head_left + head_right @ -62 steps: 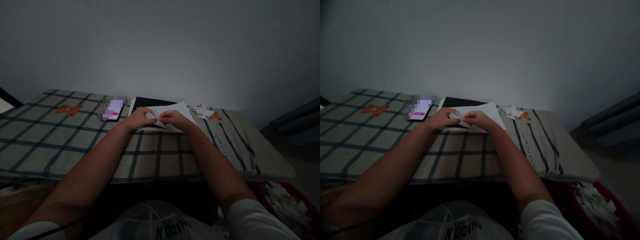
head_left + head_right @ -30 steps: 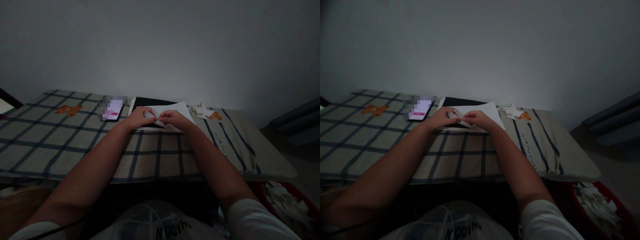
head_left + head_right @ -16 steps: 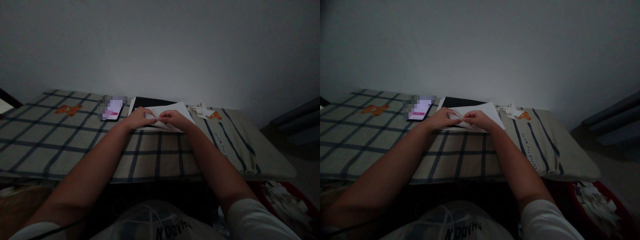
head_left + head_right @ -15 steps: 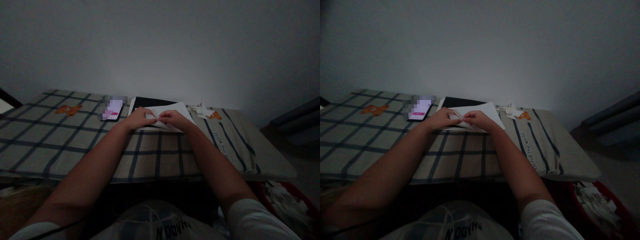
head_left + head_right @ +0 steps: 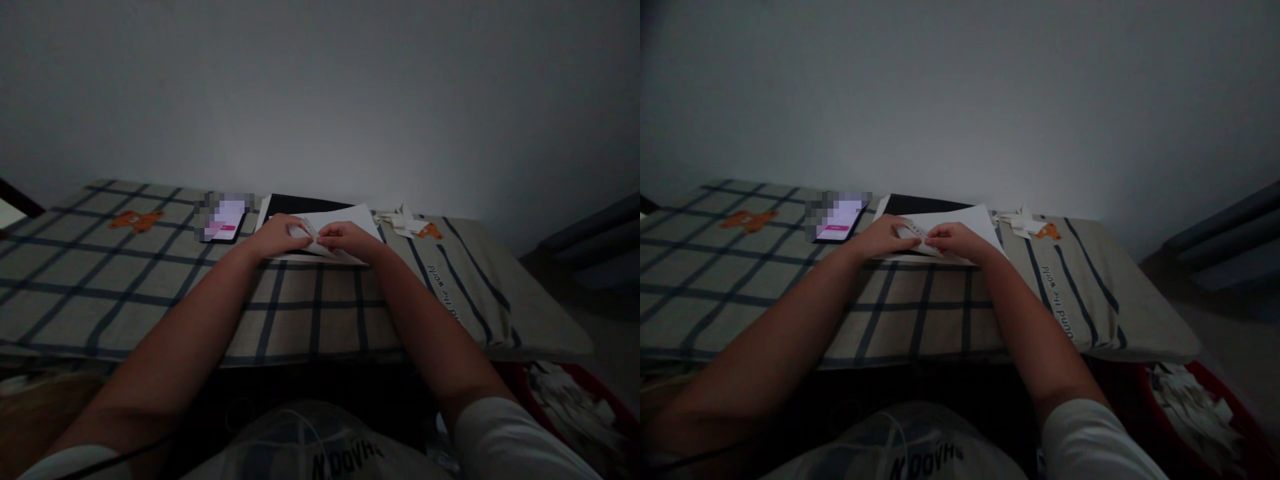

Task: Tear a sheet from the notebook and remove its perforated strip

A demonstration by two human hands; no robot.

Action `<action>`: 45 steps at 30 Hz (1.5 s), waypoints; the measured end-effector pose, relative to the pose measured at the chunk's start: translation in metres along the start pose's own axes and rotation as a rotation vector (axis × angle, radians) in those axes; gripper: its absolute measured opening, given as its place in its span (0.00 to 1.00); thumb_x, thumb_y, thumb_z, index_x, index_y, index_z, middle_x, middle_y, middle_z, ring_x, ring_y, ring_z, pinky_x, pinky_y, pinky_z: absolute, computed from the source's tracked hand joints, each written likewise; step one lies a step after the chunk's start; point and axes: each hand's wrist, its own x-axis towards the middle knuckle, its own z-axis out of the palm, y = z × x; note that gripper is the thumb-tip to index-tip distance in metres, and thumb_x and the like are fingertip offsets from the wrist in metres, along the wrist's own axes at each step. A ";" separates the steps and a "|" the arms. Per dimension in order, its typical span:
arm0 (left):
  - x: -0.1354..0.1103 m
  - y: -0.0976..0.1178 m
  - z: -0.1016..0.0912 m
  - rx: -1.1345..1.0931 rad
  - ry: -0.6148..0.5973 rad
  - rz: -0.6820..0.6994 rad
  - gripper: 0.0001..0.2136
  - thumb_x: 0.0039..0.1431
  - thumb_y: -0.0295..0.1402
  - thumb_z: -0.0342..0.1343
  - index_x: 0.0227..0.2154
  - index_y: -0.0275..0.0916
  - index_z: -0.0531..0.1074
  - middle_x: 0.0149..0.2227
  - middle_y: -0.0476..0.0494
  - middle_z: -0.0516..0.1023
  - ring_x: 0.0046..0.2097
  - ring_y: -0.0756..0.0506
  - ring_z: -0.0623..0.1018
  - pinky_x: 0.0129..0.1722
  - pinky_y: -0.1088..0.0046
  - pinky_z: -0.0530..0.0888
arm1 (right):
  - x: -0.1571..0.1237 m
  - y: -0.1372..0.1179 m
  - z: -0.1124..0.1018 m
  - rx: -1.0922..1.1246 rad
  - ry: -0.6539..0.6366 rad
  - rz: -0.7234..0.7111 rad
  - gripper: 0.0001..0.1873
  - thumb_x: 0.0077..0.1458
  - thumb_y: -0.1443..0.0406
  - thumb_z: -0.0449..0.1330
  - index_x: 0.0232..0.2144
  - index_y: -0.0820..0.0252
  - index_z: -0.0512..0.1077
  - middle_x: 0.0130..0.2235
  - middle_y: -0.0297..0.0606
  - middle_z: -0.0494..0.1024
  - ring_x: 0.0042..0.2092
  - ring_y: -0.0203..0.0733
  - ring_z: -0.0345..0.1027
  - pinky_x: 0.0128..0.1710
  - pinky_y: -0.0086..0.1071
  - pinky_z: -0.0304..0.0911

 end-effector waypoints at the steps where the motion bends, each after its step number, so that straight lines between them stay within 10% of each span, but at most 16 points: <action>1: 0.000 0.001 0.000 -0.003 -0.014 -0.009 0.12 0.50 0.38 0.60 0.33 0.37 0.80 0.33 0.48 0.82 0.35 0.46 0.79 0.36 0.74 0.72 | 0.000 0.001 0.000 -0.006 0.005 -0.003 0.13 0.51 0.57 0.62 0.32 0.62 0.74 0.27 0.32 0.70 0.29 0.35 0.60 0.30 0.31 0.54; 23: 0.000 0.000 -0.001 0.070 0.018 0.007 0.14 0.50 0.41 0.59 0.35 0.36 0.78 0.34 0.46 0.80 0.37 0.44 0.77 0.40 0.70 0.71 | 0.001 0.001 -0.004 0.023 -0.007 0.014 0.13 0.50 0.57 0.62 0.33 0.62 0.73 0.27 0.32 0.70 0.30 0.35 0.60 0.31 0.31 0.56; 34: -0.005 0.012 -0.007 0.526 0.268 0.287 0.16 0.50 0.38 0.60 0.43 0.43 0.76 0.53 0.41 0.72 0.55 0.37 0.67 0.56 0.56 0.58 | 0.002 0.003 0.000 -0.049 0.078 -0.021 0.13 0.53 0.57 0.60 0.32 0.62 0.73 0.25 0.30 0.66 0.28 0.34 0.57 0.29 0.30 0.52; 45: 0.000 0.000 0.002 0.200 -0.022 0.194 0.11 0.55 0.40 0.58 0.32 0.38 0.80 0.35 0.45 0.81 0.36 0.46 0.77 0.39 0.72 0.69 | 0.009 0.015 0.002 -0.049 0.040 -0.043 0.14 0.52 0.57 0.61 0.35 0.61 0.74 0.32 0.35 0.74 0.32 0.35 0.62 0.32 0.30 0.56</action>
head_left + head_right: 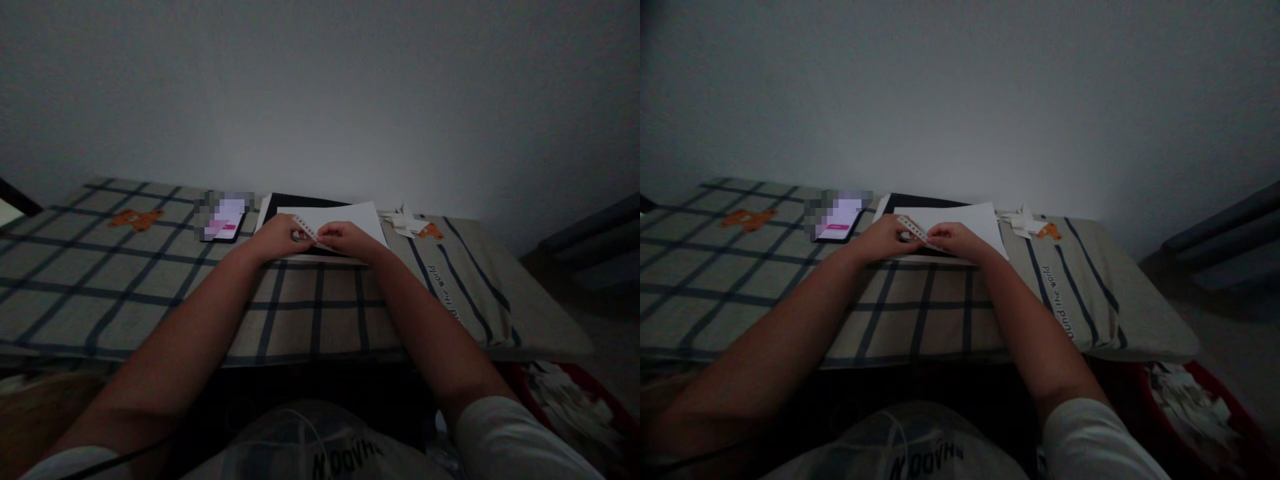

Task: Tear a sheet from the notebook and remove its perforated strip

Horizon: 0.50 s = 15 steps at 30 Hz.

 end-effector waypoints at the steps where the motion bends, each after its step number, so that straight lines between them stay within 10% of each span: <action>1: 0.000 0.001 0.000 -0.037 -0.006 -0.018 0.11 0.54 0.39 0.58 0.33 0.38 0.80 0.36 0.46 0.81 0.37 0.46 0.78 0.40 0.72 0.70 | 0.000 -0.001 0.000 -0.007 0.001 -0.001 0.14 0.52 0.57 0.61 0.35 0.61 0.74 0.32 0.35 0.74 0.32 0.35 0.61 0.31 0.30 0.56; 15: 0.000 0.001 0.000 -0.124 -0.041 -0.180 0.14 0.51 0.43 0.60 0.31 0.38 0.81 0.31 0.45 0.81 0.34 0.45 0.78 0.36 0.72 0.71 | -0.006 -0.010 -0.001 0.134 -0.002 0.051 0.12 0.47 0.61 0.65 0.34 0.61 0.73 0.33 0.35 0.74 0.32 0.35 0.63 0.32 0.30 0.57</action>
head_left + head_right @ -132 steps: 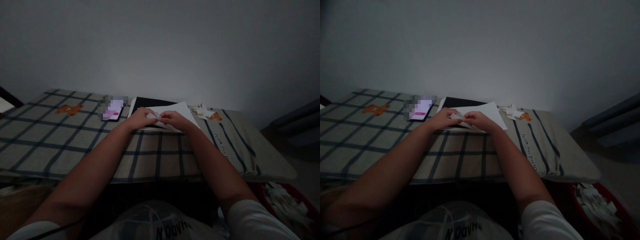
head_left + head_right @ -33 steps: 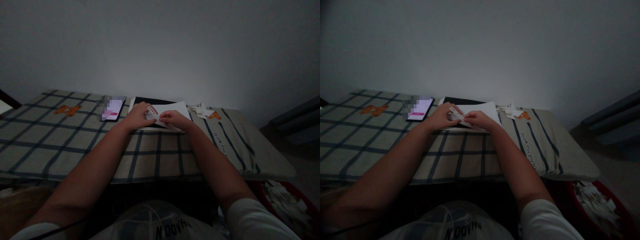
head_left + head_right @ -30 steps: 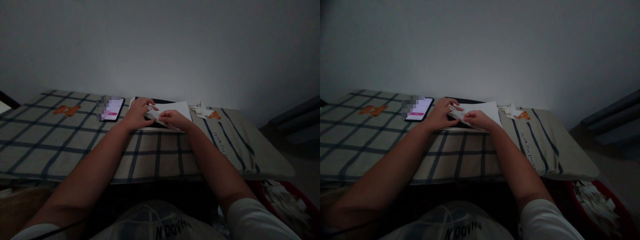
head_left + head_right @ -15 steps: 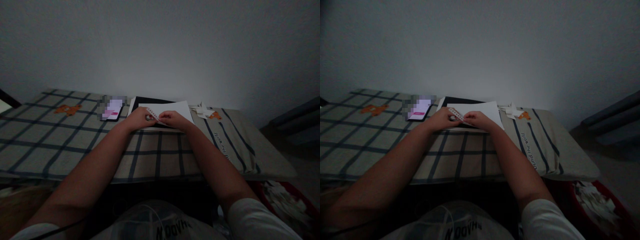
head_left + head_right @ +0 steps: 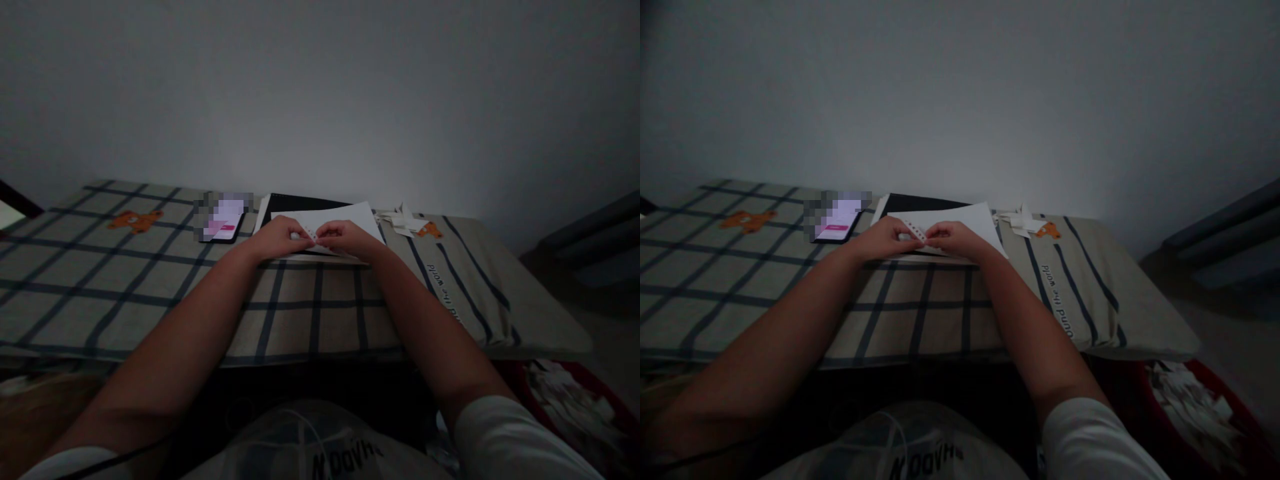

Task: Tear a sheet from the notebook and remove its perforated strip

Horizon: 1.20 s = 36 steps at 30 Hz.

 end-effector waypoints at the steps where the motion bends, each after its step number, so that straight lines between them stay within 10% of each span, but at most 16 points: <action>1: 0.000 0.000 0.000 0.000 0.002 -0.004 0.14 0.51 0.44 0.60 0.31 0.38 0.81 0.30 0.45 0.81 0.34 0.45 0.78 0.35 0.72 0.71 | 0.000 0.000 0.000 -0.001 0.000 0.009 0.11 0.47 0.61 0.65 0.34 0.61 0.73 0.32 0.34 0.74 0.31 0.35 0.63 0.31 0.30 0.57; 36: 0.000 0.002 0.001 0.006 -0.028 0.008 0.13 0.52 0.41 0.58 0.31 0.36 0.81 0.30 0.46 0.80 0.33 0.47 0.77 0.35 0.74 0.70 | -0.005 -0.008 0.000 -0.215 -0.101 -0.010 0.11 0.54 0.60 0.58 0.34 0.63 0.72 0.28 0.31 0.68 0.29 0.33 0.56 0.30 0.30 0.53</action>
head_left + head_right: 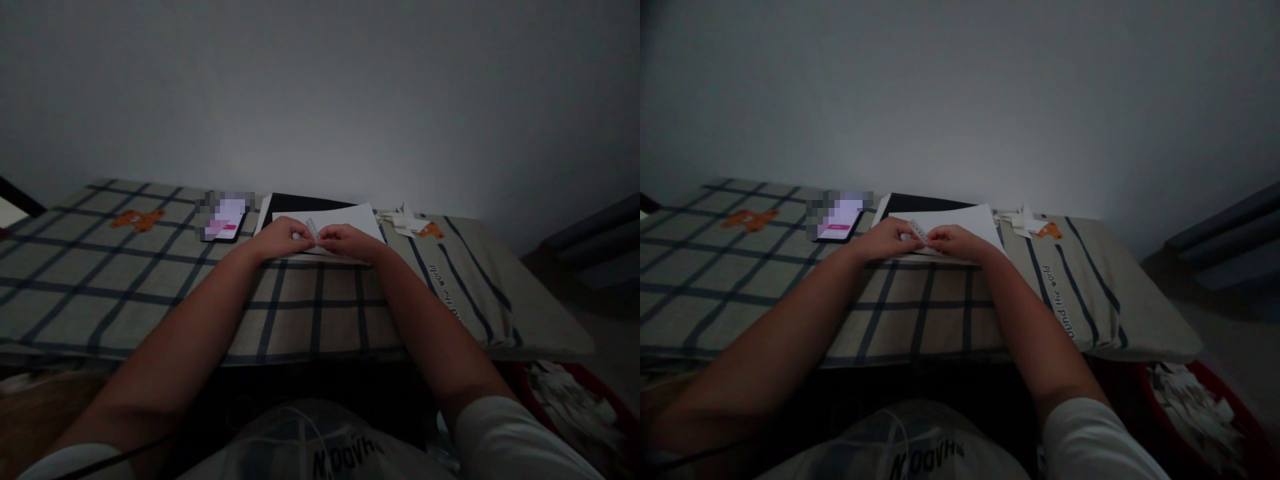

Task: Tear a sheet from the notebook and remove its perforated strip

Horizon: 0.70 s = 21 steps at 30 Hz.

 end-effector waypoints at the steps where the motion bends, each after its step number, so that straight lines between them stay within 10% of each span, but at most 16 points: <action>1: 0.000 -0.001 0.000 -0.008 0.002 0.006 0.13 0.52 0.40 0.58 0.31 0.36 0.80 0.31 0.46 0.81 0.34 0.47 0.77 0.36 0.74 0.70 | 0.000 0.000 0.000 0.002 0.009 0.001 0.11 0.54 0.59 0.58 0.34 0.63 0.72 0.28 0.31 0.69 0.29 0.33 0.57 0.30 0.30 0.53; 21: -0.002 0.005 0.000 -0.075 -0.011 -0.049 0.09 0.50 0.36 0.59 0.26 0.34 0.78 0.24 0.49 0.77 0.27 0.51 0.73 0.27 0.78 0.67 | 0.003 0.008 0.000 0.031 0.053 0.027 0.15 0.52 0.56 0.60 0.35 0.63 0.74 0.31 0.34 0.72 0.31 0.35 0.59 0.32 0.31 0.54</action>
